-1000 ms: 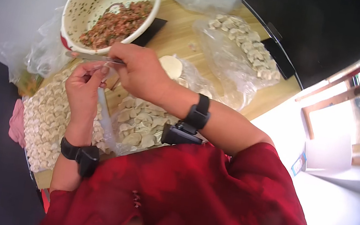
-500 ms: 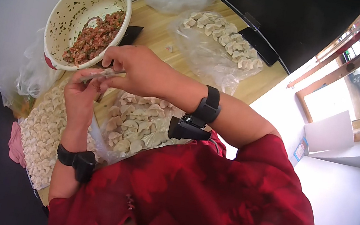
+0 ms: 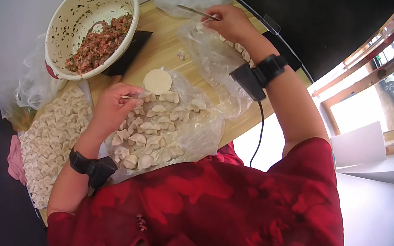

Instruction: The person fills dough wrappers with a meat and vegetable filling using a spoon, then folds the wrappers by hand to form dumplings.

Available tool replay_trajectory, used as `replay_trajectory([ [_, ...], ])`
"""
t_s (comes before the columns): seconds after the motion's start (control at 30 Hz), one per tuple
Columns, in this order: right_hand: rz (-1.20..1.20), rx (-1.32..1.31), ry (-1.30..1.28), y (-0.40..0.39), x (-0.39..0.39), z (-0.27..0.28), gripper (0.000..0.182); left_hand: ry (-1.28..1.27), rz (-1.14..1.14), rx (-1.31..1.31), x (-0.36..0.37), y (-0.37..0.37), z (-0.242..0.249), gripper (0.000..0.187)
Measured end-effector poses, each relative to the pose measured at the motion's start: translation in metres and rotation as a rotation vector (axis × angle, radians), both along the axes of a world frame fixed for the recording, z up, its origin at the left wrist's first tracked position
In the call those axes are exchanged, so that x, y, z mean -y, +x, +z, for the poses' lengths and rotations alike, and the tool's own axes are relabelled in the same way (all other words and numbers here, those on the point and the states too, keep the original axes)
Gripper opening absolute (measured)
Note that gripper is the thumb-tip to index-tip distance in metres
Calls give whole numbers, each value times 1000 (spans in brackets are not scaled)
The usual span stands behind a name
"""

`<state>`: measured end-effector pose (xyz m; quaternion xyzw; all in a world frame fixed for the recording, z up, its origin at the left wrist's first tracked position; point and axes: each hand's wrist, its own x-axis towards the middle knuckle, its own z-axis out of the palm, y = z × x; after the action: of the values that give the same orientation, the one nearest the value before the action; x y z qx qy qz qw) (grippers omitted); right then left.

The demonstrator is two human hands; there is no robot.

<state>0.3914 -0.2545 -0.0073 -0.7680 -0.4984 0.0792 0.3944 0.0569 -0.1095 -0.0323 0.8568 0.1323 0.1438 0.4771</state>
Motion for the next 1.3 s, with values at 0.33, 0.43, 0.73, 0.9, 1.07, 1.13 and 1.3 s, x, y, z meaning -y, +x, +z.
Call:
replay_trajectory([
  [0.33, -274, 144, -34, 21, -31, -64, 17, 384, -41, 35, -5, 25, -21, 21],
  [0.43, -239, 66, 41, 18, -28, -73, 17, 458, -55, 84, -11, 31, -28, 21],
  [0.73, -151, -117, 126, -9, -24, -40, 22, 313, 67, -37, -7, 40, -24, 23],
  [0.9, -80, -445, 147, -66, -27, -28, 25, 681, -109, 85, -7, 54, -25, 23],
  [1.07, 44, -513, 139, -102, -22, -5, 24, 550, 4, -34, -11, 55, -24, 15],
  [1.13, 55, -571, 120, -107, -22, -1, 25, 452, 67, -74, -15, 53, -22, 11],
  [1.3, 100, -579, 26, -121, -31, 11, 25, -718, 191, 126, -31, 36, -20, 17],
])
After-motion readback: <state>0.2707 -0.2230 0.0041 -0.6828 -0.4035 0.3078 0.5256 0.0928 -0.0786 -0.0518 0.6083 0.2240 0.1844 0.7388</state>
